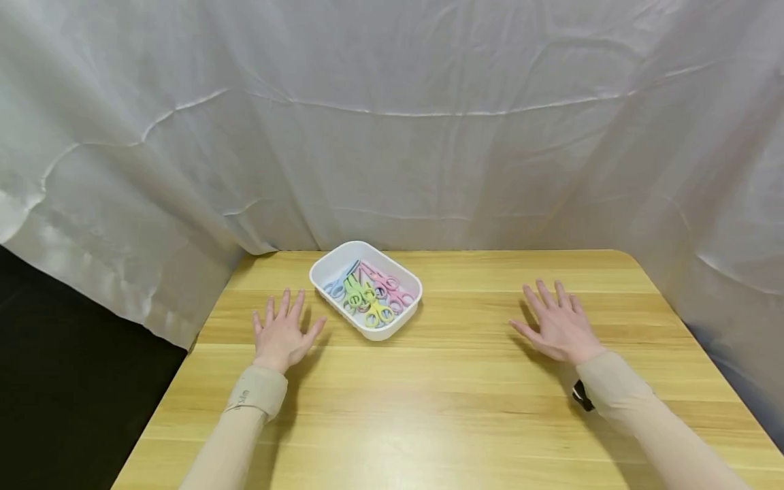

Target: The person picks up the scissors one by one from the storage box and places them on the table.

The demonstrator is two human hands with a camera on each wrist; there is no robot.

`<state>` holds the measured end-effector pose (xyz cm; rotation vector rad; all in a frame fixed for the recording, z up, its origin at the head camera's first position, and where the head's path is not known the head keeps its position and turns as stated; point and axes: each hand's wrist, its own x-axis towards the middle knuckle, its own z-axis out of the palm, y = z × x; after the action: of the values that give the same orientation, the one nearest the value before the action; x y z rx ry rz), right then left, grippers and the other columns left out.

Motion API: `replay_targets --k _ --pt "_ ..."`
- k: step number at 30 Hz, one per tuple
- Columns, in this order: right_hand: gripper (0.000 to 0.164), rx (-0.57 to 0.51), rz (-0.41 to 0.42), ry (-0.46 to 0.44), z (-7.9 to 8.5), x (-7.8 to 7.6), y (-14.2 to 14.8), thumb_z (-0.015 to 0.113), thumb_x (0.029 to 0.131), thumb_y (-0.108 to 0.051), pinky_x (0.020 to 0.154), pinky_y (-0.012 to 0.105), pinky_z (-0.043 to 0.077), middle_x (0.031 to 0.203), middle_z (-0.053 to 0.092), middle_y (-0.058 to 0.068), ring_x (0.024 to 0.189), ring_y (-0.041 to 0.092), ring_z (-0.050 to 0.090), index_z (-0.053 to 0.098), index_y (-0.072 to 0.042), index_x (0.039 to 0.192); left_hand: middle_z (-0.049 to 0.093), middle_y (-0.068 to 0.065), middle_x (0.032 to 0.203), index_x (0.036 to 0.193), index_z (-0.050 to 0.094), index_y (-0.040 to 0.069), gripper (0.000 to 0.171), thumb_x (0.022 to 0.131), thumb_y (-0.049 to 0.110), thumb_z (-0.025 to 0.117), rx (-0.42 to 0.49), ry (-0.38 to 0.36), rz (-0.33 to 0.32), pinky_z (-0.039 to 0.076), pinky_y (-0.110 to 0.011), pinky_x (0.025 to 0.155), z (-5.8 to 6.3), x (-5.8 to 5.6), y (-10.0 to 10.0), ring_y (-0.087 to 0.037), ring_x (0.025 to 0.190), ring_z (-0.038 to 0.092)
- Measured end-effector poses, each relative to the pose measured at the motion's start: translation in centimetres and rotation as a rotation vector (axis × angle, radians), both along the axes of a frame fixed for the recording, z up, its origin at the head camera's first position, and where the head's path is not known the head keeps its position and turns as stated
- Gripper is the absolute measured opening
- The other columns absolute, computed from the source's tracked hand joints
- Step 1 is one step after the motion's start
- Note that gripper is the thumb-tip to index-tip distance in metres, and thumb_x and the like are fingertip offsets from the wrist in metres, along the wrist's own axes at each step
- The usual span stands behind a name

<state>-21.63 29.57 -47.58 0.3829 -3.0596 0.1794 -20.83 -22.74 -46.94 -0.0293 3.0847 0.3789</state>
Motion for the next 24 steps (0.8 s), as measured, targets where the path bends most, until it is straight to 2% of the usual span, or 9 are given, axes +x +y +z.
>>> replay_targets --k 3,6,9,13,18,24 --pt "0.086 -0.006 0.017 -0.010 0.3 0.0 -0.9 0.042 0.098 -0.065 0.119 0.078 0.018 0.164 0.019 0.030 0.149 0.060 0.013 0.023 -0.008 0.160 0.005 -0.020 0.170 0.163 0.011 0.017 0.086 0.099 0.069 0.032 0.052 -0.002 0.003 0.001 -0.076 0.122 0.1 -0.2 0.6 -0.053 0.154 0.006" --pt "0.085 -0.022 0.040 -0.003 0.5 -0.1 -2.0 0.042 0.099 -0.063 0.119 0.077 0.020 0.164 0.020 0.030 0.149 0.059 0.015 0.022 -0.009 0.161 0.008 -0.023 0.169 0.163 0.010 0.012 0.085 0.100 0.065 0.032 0.141 0.008 0.011 0.008 -0.072 0.125 0.1 -0.5 1.5 -0.053 0.153 0.012" --pt "0.083 -0.050 0.070 0.016 0.6 -0.2 -3.3 0.044 0.101 -0.058 0.119 0.075 0.023 0.164 0.021 0.030 0.149 0.058 0.019 0.019 -0.008 0.161 0.011 -0.027 0.167 0.162 0.009 0.005 0.086 0.102 0.060 0.035 0.260 0.031 0.025 0.014 -0.065 0.127 0.1 -1.1 2.7 -0.052 0.152 0.017" --pt "0.080 -0.133 0.125 0.025 0.5 -0.7 -5.9 0.048 0.102 -0.047 0.122 0.070 0.024 0.162 0.023 0.032 0.148 0.056 0.024 0.017 -0.002 0.160 0.012 -0.029 0.167 0.160 0.002 -0.002 0.088 0.103 0.052 0.042 0.447 0.060 0.058 0.015 -0.059 0.130 -0.1 -1.7 4.4 -0.048 0.154 0.017" --pt "0.075 -0.305 0.204 -0.016 0.7 -1.7 -10.3 0.049 0.104 -0.037 0.125 0.063 0.024 0.162 0.026 0.030 0.149 0.050 0.029 0.017 0.002 0.159 0.011 -0.030 0.166 0.158 -0.009 -0.006 0.095 0.101 0.045 0.048 0.673 0.072 0.156 0.016 -0.052 0.131 -0.3 -2.8 6.7 -0.044 0.154 0.019" --pt "0.072 -0.449 0.248 -0.093 1.2 -2.4 -14.4 0.051 0.104 -0.034 0.126 0.059 0.026 0.164 0.027 0.023 0.151 0.043 0.030 0.020 -0.001 0.159 0.006 -0.030 0.167 0.156 -0.017 -0.005 0.098 0.099 0.037 0.051 0.798 0.040 0.310 0.013 -0.048 0.132 -0.3 -4.0 8.6 -0.042 0.156 0.015"
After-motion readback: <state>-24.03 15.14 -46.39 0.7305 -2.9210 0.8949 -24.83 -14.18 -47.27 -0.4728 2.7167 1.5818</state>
